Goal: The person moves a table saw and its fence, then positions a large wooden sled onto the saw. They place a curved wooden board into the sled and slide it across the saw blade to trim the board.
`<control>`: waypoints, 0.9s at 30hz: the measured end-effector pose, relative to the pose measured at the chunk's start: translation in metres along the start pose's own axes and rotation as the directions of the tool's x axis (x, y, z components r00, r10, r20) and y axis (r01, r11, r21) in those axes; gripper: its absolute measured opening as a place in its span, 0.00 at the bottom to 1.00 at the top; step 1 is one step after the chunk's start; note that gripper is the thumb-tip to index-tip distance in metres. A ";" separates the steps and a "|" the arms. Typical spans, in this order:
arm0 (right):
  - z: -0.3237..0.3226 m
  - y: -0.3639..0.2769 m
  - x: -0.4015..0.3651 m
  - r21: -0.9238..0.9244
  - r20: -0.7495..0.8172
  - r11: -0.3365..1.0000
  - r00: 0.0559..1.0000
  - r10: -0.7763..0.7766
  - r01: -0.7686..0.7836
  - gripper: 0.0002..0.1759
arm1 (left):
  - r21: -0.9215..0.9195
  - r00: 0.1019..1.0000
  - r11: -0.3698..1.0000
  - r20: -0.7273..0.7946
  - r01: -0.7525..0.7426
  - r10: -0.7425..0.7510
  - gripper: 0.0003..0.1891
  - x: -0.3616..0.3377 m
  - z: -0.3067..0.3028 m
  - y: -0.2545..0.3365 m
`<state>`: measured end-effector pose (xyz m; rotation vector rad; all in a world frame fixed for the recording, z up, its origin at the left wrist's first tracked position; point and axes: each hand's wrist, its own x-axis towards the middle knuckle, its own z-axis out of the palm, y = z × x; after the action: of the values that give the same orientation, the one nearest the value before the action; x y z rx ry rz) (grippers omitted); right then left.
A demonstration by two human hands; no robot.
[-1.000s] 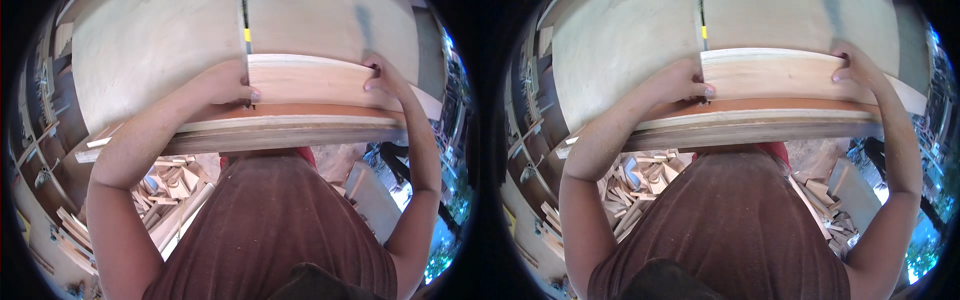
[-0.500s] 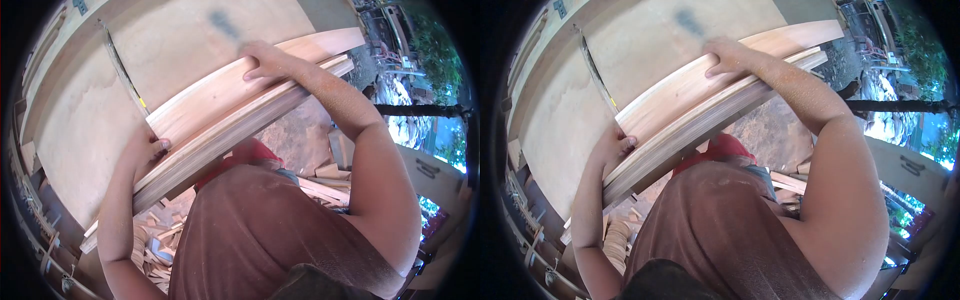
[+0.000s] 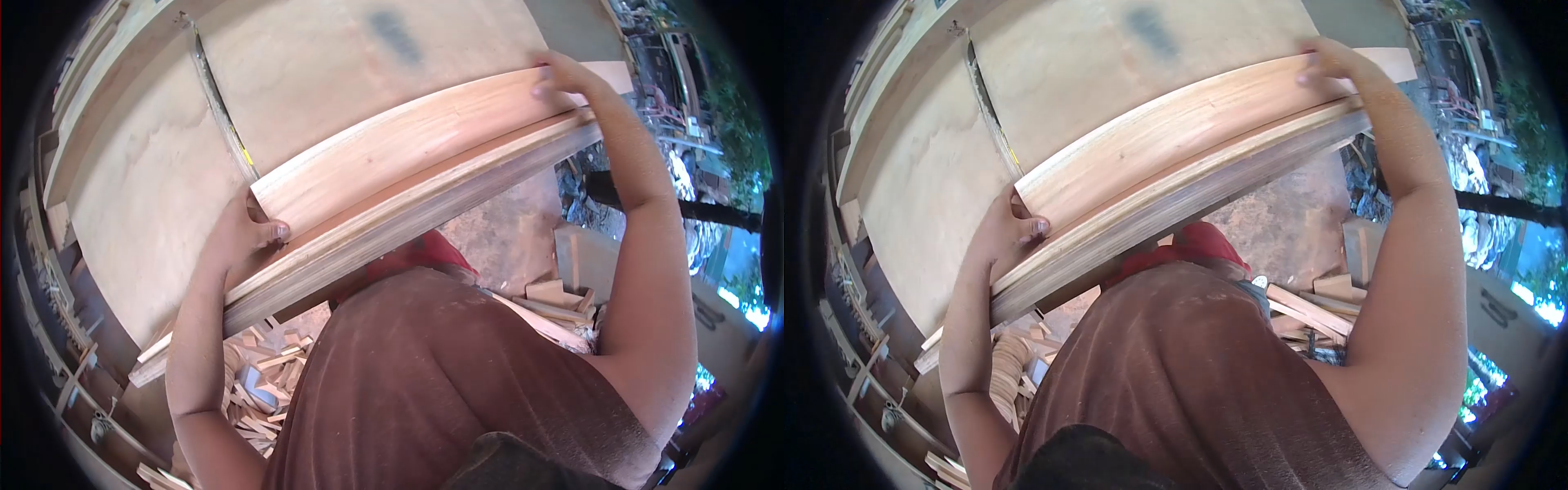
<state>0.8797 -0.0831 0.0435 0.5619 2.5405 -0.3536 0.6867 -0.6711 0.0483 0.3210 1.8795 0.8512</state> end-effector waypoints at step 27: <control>-0.089 0.082 0.057 -0.327 -0.066 0.941 0.992 -0.109 0.082 0.31 | 0.007 0.884 1.000 -0.468 -0.001 0.004 0.29 0.012 0.012 -0.002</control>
<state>0.8341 0.0382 0.0766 0.3331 2.6353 0.0594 0.6921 -0.6611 0.0357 0.1242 2.3298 0.9877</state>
